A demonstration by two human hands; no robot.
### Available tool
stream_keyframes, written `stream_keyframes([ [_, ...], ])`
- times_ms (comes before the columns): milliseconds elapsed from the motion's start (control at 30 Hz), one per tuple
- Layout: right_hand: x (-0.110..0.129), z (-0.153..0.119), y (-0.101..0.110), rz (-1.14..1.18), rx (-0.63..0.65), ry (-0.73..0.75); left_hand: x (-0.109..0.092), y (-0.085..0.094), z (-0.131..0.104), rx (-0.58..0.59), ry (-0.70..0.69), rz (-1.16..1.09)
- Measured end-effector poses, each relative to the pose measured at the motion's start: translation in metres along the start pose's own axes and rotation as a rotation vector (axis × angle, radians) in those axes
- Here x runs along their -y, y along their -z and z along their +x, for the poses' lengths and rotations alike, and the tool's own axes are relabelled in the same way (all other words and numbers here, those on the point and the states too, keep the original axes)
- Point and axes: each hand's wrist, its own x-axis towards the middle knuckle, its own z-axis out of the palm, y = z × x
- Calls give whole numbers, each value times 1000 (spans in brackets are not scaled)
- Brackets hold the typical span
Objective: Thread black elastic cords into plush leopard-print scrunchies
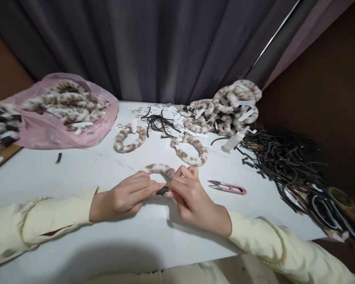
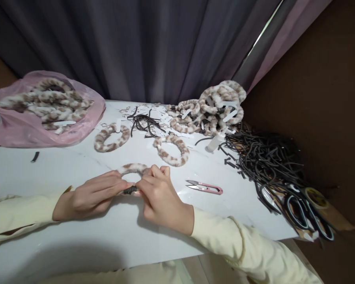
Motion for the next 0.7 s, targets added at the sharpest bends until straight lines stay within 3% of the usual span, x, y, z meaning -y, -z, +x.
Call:
stream_keyframes([
  [100,-7,5,4,138,82,-106,2,-1,0,21,124,-86],
  [200,-15,9,11,382,221,-261,6,1,1,127,281,-205],
  [367,-20,9,16,691,345,-388,3,9,11,199,649,-358],
  [533,-17,10,17,538,296,-351,-2,9,25,318,1061,-769],
  [700,-18,11,19,407,311,-281,0,10,36,419,1278,-1030],
])
